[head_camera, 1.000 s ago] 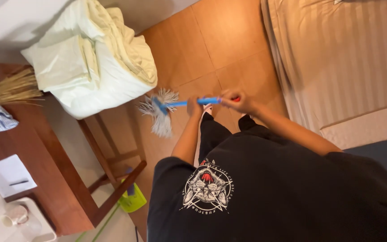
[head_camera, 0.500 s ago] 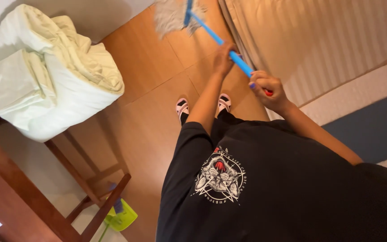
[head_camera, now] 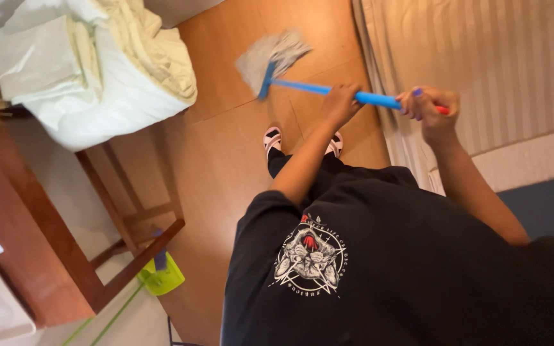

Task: The person mops a floor with a mop, using both hands to push and pull the mop across the surface in several passes.

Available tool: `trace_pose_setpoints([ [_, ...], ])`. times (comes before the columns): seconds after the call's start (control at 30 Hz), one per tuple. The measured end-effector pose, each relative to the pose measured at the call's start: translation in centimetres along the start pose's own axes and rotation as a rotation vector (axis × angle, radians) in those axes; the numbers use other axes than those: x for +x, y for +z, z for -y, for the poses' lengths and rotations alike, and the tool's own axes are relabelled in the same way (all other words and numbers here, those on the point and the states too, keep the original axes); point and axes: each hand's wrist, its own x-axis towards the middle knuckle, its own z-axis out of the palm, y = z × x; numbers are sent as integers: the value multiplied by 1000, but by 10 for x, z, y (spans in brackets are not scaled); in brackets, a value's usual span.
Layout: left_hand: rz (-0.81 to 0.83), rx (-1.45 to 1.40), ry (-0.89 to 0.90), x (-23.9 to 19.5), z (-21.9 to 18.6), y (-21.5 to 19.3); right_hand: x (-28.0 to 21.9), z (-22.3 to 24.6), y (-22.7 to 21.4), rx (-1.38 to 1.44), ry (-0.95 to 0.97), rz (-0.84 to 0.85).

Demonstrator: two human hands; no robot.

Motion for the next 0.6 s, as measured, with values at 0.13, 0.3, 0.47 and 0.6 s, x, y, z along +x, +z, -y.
trace_pose_setpoints([
  [0.13,-116,50,-290,-76,73,2,-7,-65,34,63,216,187],
  [0.3,-320,143,-422,-169,139,-3,-35,-140,109,80,224,503],
  [0.47,-623,128,-383,-183,157,14,-44,-130,134,35,293,656],
  [0.6,-698,118,-192,-124,154,58,-19,-92,88,30,104,441],
])
